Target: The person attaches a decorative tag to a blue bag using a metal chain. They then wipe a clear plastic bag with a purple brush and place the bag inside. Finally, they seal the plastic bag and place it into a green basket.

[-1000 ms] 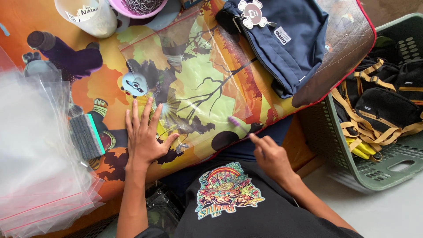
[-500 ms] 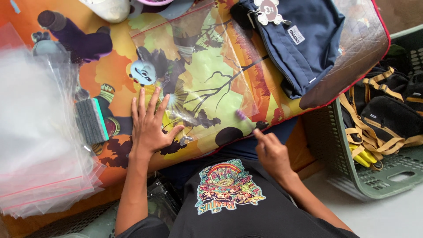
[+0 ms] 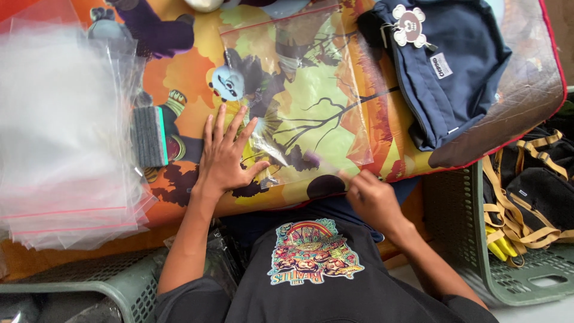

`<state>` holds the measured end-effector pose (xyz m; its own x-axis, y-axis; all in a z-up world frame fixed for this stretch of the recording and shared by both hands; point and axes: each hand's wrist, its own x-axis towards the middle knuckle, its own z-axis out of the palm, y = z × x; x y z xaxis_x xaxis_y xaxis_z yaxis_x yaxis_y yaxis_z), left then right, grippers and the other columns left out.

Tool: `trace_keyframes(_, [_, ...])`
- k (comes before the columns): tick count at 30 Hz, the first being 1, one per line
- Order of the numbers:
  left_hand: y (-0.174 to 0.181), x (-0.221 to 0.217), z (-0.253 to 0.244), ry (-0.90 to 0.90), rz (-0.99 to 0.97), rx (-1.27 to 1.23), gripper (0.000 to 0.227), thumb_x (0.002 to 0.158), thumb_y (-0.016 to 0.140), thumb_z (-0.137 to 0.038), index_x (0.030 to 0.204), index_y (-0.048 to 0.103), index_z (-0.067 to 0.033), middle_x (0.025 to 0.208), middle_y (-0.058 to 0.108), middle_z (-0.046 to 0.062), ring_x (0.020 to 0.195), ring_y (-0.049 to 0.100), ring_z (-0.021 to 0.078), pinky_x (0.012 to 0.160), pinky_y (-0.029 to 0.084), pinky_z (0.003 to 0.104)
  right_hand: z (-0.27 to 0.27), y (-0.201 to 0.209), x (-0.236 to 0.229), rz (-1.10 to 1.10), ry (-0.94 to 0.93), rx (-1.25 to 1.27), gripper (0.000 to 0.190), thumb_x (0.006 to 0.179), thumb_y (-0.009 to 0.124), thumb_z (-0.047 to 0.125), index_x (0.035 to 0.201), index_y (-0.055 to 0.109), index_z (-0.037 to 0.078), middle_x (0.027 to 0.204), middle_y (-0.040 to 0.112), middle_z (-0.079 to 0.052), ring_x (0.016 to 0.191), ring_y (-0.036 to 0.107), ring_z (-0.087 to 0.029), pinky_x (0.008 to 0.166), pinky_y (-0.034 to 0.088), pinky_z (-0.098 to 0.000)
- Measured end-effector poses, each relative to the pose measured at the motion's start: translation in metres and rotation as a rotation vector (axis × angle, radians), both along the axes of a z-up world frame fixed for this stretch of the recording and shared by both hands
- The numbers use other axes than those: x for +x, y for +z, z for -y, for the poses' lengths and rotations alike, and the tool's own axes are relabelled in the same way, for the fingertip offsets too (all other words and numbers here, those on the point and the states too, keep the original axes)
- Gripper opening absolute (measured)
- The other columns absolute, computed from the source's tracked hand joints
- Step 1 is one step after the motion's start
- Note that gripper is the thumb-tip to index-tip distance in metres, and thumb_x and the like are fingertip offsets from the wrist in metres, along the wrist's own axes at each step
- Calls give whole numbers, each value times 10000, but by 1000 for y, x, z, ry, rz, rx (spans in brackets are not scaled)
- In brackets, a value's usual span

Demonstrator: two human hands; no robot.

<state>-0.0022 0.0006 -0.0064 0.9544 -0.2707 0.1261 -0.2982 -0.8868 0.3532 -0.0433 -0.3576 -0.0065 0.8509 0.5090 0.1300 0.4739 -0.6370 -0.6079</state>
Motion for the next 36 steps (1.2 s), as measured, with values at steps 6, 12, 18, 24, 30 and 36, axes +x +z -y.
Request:
trace_keyframes(6, [2, 1, 0, -13, 18, 10, 961, 789, 572, -769, 1542, 409, -195, 1649, 288, 121, 1519, 153, 462, 1200, 104, 636, -17, -5, -1, 43, 140, -88, 485, 814, 580, 118, 1263, 685, 266, 766, 629, -68, 554, 647, -361, 508, 533, -500])
trace_keyframes(12, [0, 0, -1, -11, -21, 13, 952, 809, 509, -789, 1542, 412, -189, 1655, 276, 122, 1518, 139, 467, 1201, 87, 643, -26, 2, 23, 212, 104, -271, 453, 840, 571, 175, 1254, 667, 332, 762, 571, -20, 475, 604, -299, 483, 548, -407])
trace_keyframes(18, [-4, 0, -1, -20, -49, -2, 901, 864, 344, -804, 1540, 395, -210, 1661, 254, 103, 1526, 109, 453, 1197, 74, 663, -37, 12, 30, 121, 303, -133, 412, 820, 582, 115, 1185, 713, 255, 733, 610, -12, 447, 619, -272, 448, 545, -407])
trace_keyframes(24, [-14, 2, -6, -32, -35, 31, 826, 937, 137, -732, 1568, 356, -244, 1671, 228, 80, 1527, 94, 441, 1188, 87, 667, -52, 13, 31, 105, 382, -143, 458, 853, 544, 118, 1266, 694, 247, 770, 604, 8, 445, 570, -119, 454, 548, -249])
trace_keyframes(30, [-5, 1, -3, -17, -57, 10, 827, 944, 86, -708, 1565, 362, -238, 1666, 242, 84, 1525, 103, 444, 1187, 84, 671, -57, 15, 45, 283, 363, -189, 475, 844, 579, 148, 1310, 640, 211, 799, 571, -28, 443, 622, -263, 433, 544, -391])
trace_keyframes(36, [-8, 1, -5, -26, -41, 20, 869, 915, 114, -766, 1564, 362, -244, 1670, 231, 76, 1524, 106, 449, 1186, 89, 664, -58, 22, 39, 130, 527, -99, 395, 833, 588, 112, 1189, 736, 194, 742, 632, -14, 432, 623, -153, 436, 572, -302])
